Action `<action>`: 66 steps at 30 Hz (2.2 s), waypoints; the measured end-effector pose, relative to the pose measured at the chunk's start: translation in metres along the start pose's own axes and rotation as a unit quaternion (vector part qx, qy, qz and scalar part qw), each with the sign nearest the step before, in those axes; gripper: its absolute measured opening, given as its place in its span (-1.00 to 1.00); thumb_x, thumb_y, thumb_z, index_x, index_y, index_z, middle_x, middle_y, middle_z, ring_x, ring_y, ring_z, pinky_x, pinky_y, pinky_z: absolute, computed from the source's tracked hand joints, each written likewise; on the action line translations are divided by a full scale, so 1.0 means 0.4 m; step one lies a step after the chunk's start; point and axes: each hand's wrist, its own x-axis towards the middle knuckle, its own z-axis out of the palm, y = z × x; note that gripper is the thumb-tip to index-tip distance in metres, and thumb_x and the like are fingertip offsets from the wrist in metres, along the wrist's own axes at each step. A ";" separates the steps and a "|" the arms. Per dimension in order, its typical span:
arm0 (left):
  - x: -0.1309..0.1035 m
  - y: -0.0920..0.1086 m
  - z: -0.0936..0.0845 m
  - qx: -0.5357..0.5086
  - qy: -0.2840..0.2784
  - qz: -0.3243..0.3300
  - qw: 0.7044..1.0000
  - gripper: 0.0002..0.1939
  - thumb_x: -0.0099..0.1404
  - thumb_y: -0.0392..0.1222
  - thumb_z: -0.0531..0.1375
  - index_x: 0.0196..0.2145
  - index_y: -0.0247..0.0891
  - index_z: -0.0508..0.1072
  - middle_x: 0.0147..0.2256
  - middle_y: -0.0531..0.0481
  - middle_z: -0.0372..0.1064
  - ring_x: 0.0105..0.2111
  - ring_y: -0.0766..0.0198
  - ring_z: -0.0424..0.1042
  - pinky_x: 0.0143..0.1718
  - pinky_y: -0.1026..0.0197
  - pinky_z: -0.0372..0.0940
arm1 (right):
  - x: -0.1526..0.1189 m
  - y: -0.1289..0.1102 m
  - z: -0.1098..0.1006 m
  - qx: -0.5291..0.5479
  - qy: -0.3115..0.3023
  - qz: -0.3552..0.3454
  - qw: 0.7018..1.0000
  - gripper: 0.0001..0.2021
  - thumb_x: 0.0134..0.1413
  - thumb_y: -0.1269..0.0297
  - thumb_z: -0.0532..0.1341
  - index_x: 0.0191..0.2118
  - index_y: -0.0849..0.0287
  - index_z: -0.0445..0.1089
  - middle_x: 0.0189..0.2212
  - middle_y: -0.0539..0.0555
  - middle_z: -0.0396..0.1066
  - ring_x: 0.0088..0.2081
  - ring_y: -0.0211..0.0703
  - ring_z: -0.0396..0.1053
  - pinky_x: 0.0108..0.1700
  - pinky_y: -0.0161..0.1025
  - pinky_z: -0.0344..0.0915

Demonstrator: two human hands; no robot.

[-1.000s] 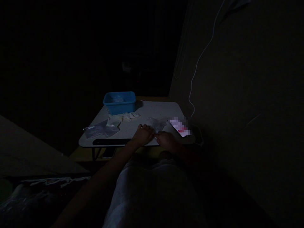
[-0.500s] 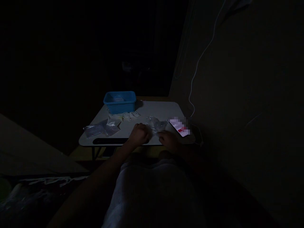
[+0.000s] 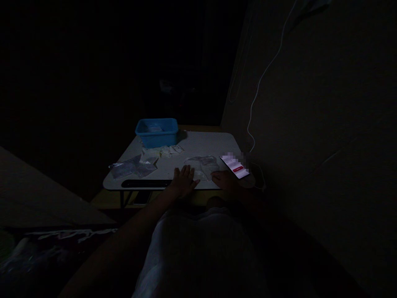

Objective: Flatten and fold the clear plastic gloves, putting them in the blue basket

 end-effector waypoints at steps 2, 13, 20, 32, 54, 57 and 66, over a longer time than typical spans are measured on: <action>-0.016 -0.009 -0.011 -0.003 0.000 -0.001 1.000 -0.38 0.30 0.06 -0.20 0.18 -0.40 0.03 0.22 -0.36 -0.19 0.22 -0.11 -0.20 0.10 -0.26 -0.19 | 0.003 0.006 -0.013 -0.019 0.028 0.031 0.999 -0.72 0.12 0.29 0.00 -0.17 0.11 0.42 -0.27 0.05 0.48 -0.23 -0.17 0.38 -0.24 -0.32 0.19; 0.062 -0.027 -0.050 -0.011 0.060 0.030 0.998 -0.68 0.25 -0.31 -0.09 -0.23 -0.45 0.41 -0.21 -0.29 0.38 -0.17 0.13 0.34 -0.16 0.12 0.23 | 0.079 -0.003 0.041 -0.004 0.025 -0.157 0.987 -0.75 -0.01 0.50 0.04 -0.28 0.23 0.45 -0.22 0.13 0.43 -0.14 -0.18 0.31 -0.07 -0.27 0.17; 0.059 -0.055 -0.007 -0.009 0.062 -0.026 0.998 -0.48 0.31 -0.03 -0.16 0.13 -0.38 0.09 0.18 -0.32 -0.03 0.18 0.02 -0.05 0.03 -0.10 0.01 | 0.104 0.018 0.058 -0.022 0.057 -0.121 0.991 -0.70 0.04 0.44 0.04 -0.11 0.27 0.39 -0.03 0.15 0.34 0.01 -0.14 0.24 0.08 -0.22 0.07; 0.074 -0.093 -0.021 -0.007 0.018 -0.056 0.998 -0.20 0.18 0.25 -0.08 0.20 -0.36 -0.04 0.21 -0.41 -0.17 0.20 -0.17 -0.17 0.02 -0.22 -0.06 | 0.106 -0.013 0.012 -0.001 0.108 -0.043 0.993 -0.69 0.09 0.45 -0.03 -0.11 0.29 0.35 -0.14 0.18 0.38 -0.10 -0.17 0.30 -0.03 -0.28 0.17; 0.063 -0.146 -0.047 -0.043 0.088 -0.036 0.995 -0.52 0.30 -0.01 -0.14 0.12 -0.17 0.16 0.17 -0.17 0.05 0.16 0.02 0.01 0.05 -0.16 -0.02 | 0.182 0.011 0.053 -0.044 0.120 -0.050 0.990 -0.66 0.06 0.42 -0.01 -0.06 0.25 0.34 -0.08 0.15 0.36 -0.03 -0.12 0.23 0.02 -0.21 0.09; 0.071 -0.114 -0.038 -0.048 0.101 0.007 0.994 -0.56 0.30 -0.14 -0.14 0.10 -0.23 0.19 0.12 -0.16 0.15 0.12 0.13 0.10 0.07 -0.08 0.00 | 0.164 -0.006 0.054 -0.074 0.096 -0.098 0.988 -0.74 0.06 0.31 0.06 -0.16 0.19 0.39 -0.14 0.13 0.38 -0.08 -0.07 0.23 -0.03 -0.16 0.08; 0.041 -0.094 0.006 0.003 0.070 -0.004 0.998 -0.43 0.30 0.02 -0.16 0.17 -0.36 0.06 0.20 -0.30 -0.07 0.19 -0.03 -0.05 0.08 -0.15 -0.07 | 0.169 0.018 0.055 -0.089 0.096 -0.060 0.990 -0.78 0.09 0.37 0.02 -0.32 0.23 0.42 -0.28 0.16 0.40 -0.17 -0.10 0.26 -0.10 -0.20 0.07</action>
